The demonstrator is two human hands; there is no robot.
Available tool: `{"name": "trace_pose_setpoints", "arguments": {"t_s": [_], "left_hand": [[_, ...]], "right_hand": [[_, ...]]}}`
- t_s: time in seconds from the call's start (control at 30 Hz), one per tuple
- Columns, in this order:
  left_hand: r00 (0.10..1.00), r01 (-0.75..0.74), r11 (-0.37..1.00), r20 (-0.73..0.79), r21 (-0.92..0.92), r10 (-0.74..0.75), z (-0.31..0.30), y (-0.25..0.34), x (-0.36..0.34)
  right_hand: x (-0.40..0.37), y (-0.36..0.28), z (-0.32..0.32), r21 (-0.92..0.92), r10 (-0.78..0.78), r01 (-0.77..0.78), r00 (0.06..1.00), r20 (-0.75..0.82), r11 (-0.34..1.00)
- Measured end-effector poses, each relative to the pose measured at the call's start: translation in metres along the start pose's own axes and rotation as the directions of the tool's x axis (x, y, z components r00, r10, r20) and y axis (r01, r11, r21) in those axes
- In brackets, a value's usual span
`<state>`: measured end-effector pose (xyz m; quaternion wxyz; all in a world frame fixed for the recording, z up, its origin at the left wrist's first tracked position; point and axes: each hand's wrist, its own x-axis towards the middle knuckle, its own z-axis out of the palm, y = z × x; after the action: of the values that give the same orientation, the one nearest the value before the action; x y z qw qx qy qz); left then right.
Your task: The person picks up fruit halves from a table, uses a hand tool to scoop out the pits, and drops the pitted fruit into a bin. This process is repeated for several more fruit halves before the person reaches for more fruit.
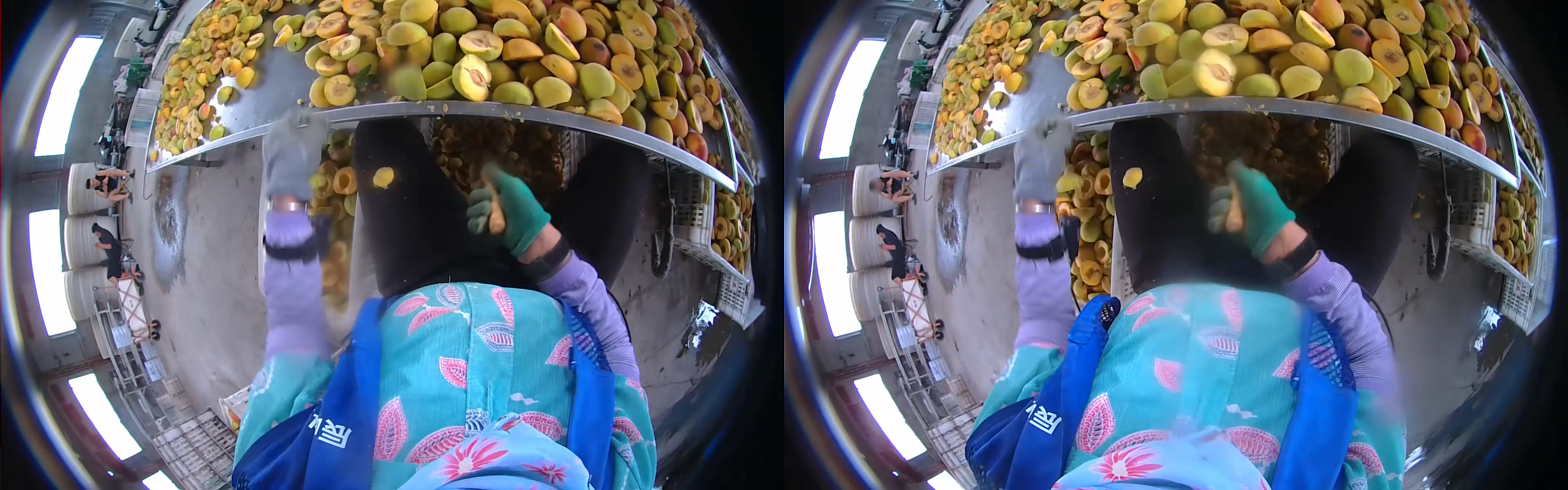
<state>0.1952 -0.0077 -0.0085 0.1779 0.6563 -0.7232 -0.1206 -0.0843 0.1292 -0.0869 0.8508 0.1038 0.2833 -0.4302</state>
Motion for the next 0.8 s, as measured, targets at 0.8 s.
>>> {"name": "trace_pose_setpoints", "arguments": {"t_s": [0.8], "left_hand": [[0.970, 0.162, 0.198, 0.193, -0.967, 0.147, 0.075, 0.131, -0.029]], "right_hand": [[0.007, 0.020, 0.048, -0.910, -0.814, 0.337, 0.440, 0.380, -0.243]]}}
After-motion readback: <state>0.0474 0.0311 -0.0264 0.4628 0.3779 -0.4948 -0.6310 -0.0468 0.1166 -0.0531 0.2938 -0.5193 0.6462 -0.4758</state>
